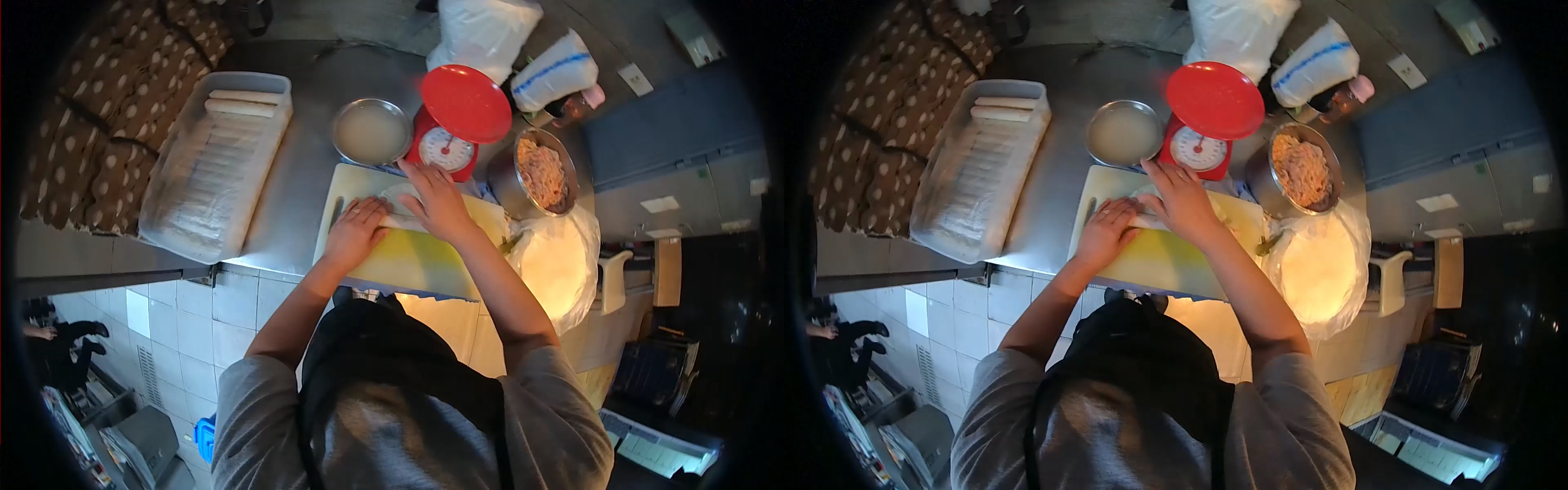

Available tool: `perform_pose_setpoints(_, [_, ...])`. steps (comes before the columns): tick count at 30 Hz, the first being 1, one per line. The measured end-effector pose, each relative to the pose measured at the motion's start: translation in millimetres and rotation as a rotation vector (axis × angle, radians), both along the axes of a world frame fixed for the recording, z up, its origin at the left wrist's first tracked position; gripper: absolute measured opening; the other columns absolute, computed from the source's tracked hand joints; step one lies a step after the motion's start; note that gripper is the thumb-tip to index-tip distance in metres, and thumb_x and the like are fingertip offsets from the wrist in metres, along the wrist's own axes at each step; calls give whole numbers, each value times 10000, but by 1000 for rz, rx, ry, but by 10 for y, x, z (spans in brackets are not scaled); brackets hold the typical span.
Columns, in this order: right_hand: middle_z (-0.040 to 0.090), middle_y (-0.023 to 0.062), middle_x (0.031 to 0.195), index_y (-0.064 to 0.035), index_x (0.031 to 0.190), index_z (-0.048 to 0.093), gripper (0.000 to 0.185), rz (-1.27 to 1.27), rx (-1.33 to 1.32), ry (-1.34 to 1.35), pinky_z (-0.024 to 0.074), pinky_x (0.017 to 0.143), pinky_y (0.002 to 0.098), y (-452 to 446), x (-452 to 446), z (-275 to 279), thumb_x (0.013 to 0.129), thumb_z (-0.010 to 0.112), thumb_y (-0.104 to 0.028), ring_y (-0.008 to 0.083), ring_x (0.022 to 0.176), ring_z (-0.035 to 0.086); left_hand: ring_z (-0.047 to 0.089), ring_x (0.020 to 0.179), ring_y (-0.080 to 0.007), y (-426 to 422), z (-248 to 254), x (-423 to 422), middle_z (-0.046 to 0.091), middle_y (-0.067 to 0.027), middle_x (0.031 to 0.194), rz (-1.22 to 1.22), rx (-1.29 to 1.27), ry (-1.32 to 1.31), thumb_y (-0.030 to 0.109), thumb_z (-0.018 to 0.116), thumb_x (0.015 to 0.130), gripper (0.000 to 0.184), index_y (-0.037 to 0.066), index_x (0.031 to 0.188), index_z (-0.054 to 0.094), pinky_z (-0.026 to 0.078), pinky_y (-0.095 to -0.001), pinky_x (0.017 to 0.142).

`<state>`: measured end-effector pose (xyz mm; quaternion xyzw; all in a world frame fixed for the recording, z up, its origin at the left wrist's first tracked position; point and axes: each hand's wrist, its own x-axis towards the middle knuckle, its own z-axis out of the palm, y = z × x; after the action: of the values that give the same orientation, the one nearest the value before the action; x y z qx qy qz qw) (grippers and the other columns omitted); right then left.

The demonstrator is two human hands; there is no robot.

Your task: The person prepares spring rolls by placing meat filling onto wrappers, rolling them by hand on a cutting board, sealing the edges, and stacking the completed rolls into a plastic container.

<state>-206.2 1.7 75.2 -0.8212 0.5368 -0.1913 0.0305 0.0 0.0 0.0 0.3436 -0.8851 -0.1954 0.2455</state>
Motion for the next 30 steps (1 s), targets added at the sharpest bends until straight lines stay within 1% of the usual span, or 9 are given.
perform_pose_setpoints(2, [581, 217, 1218, -41, 1380, 368, 593, -1, -64, -50, 380, 988, 470, -252, 155, -34, 917, 566, -354, 392, 1118, 541, 493, 1241, -266, 62, 20, -83, 564, -142, 1274, 6, -25, -15, 263, 651, 842, 421, 63, 1203, 565, 329, -440, 1096])
perform_pose_setpoints(5, [634, 217, 1077, -27, 1345, 388, 569, -94, 293, -1, 412, 963, 479, -636, 497, -95, 918, 551, -365, 416, 1031, 576, 500, 1233, -264, 24, -21, 59, 569, -130, 1272, 46, -28, 21, 271, 646, 847, 435, 51, 1212, 558, 337, -436, 1091])
perform_pose_setpoints(6, [664, 188, 1002, -26, 1331, 388, 522, -86, 305, -46, 440, 950, 456, -692, 522, -114, 956, 499, -371, 361, 992, 620, 475, 1259, -254, 21, -67, 88, 547, -119, 1304, 62, -4, 25, 288, 646, 833, 476, 60, 1238, 543, 318, -414, 1107])
perform_pose_setpoints(10, [657, 134, 1079, -10, 1317, 386, 467, -10, 455, -1004, 455, 930, 353, -668, 391, -144, 1015, 401, -366, 212, 1032, 616, 474, 1259, -252, 47, -71, 140, 554, -119, 1296, 163, -13, 86, 312, 685, 793, 499, 43, 1198, 575, 330, -408, 1100])
perform_pose_setpoints(13, [647, 133, 1107, -1, 1330, 364, 515, -183, 472, -913, 429, 971, 352, -243, 246, -100, 1005, 420, -396, 201, 1068, 599, 477, 1257, -257, 26, -52, 106, 562, -124, 1285, 175, -7, 117, 312, 714, 760, 514, 25, 1169, 597, 345, -410, 1091])
perform_pose_setpoints(15, [618, 167, 1174, -2, 1363, 322, 573, -190, 552, -616, 353, 1052, 429, 26, 132, -656, 978, 462, -403, 254, 1107, 590, 481, 1254, -267, 20, 10, 107, 568, -130, 1278, 174, 15, 109, 298, 737, 737, 523, 14, 1158, 609, 356, -422, 1084])
perform_pose_setpoints(18, [581, 250, 1197, -58, 1404, 304, 609, -35, 29, -8, 305, 1085, 482, 298, 399, -574, 927, 538, -356, 365, 1160, 551, 479, 1255, -270, 10, -56, 115, 573, -134, 1271, 173, -17, 97, 278, 744, 720, 528, 3, 1152, 614, 353, -421, 1087])
perform_pose_setpoints(24, [532, 219, 1300, 3, 1411, 260, 688, -31, 284, 17, 159, 1146, 509, 235, 314, -607, 907, 553, -361, 363, 1208, 514, 480, 1253, -275, -4, -36, 124, 577, -145, 1261, 163, -9, 83, 271, 741, 719, 520, -16, 1135, 620, 355, -423, 1085])
perform_pose_setpoints(30, [605, 178, 1213, 23, 1383, 303, 646, -101, 168, -29, 234, 1110, 501, 7, 215, -344, 899, 572, -310, 324, 1153, 557, 460, 1265, -294, 28, -60, 107, 563, -166, 1258, 178, 2, 132, 310, 725, 733, 545, -27, 1143, 601, 349, -404, 1088])
